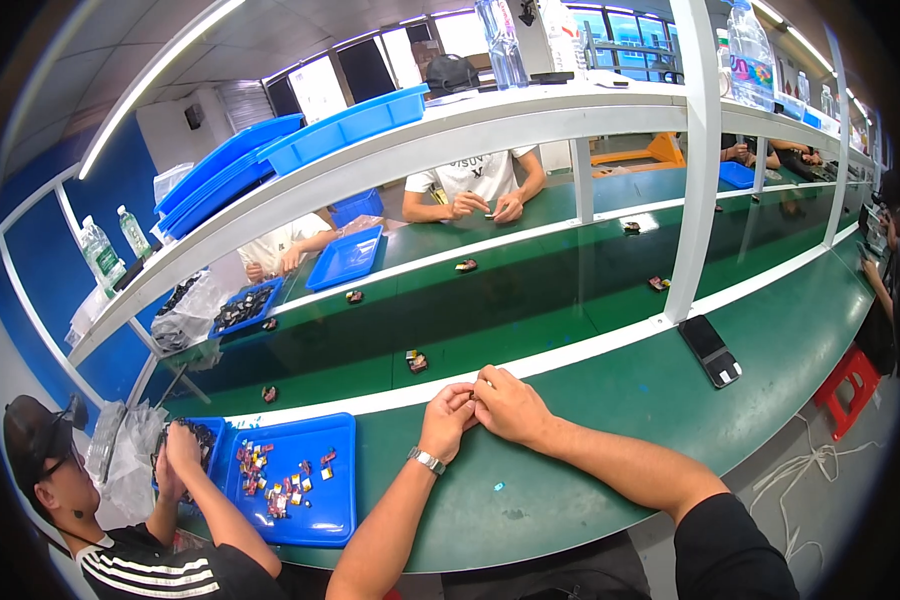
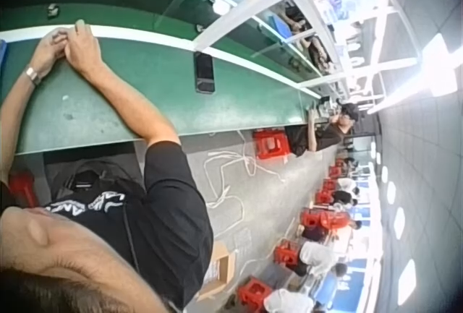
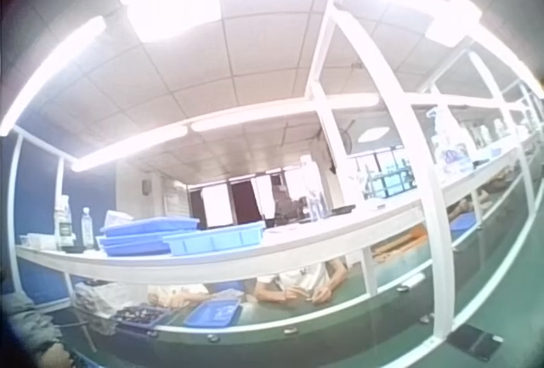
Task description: Assembling small electronic components on a production line.
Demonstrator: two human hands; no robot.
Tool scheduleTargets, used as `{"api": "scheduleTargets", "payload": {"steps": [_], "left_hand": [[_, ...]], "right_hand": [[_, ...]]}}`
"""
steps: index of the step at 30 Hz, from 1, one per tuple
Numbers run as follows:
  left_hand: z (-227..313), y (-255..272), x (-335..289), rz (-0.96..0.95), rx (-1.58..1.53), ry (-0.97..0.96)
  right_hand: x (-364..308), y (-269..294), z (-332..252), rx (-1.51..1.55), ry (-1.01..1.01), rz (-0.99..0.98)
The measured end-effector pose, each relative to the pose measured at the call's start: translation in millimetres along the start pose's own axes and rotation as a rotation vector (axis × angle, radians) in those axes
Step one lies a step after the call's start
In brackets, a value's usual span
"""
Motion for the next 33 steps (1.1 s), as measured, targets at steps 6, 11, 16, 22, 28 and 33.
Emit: {"api": "scheduleTargets", "payload": {"steps": [6,11,16,22,28,33], "left_hand": [[1,0,-1,0.002,-0.020,-0.011],[1,-2,-2,0.067,-0.043,-0.016],[1,-3,-3,0.092,-0.025,-0.054],[-1,-1,-2,0.073,0.030,-0.044],[-1,1,-1,-0.041,-0.005,-0.044],[-2,1,0,-0.035,-0.006,-0.034]], "right_hand": [[-1,2,0,0.054,-0.003,0.067],[-2,3,3,0.114,-0.007,0.103],[-1,3,6,0.302,-0.120,0.143],[-2,2,8,0.381,-0.262,0.124],[-2,4,8,0.340,-0.209,0.159],[-3,4,8,0.337,-0.167,0.158]]}}
Point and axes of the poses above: each hand's wrist, its own x-axis towards the middle knuckle, its own y-axis out of the back of the hand, z = x × y, the point moved 3 cm from there along x, towards the middle knuckle, and after that the axes turned 6 degrees about y, right-handed, at the moved point
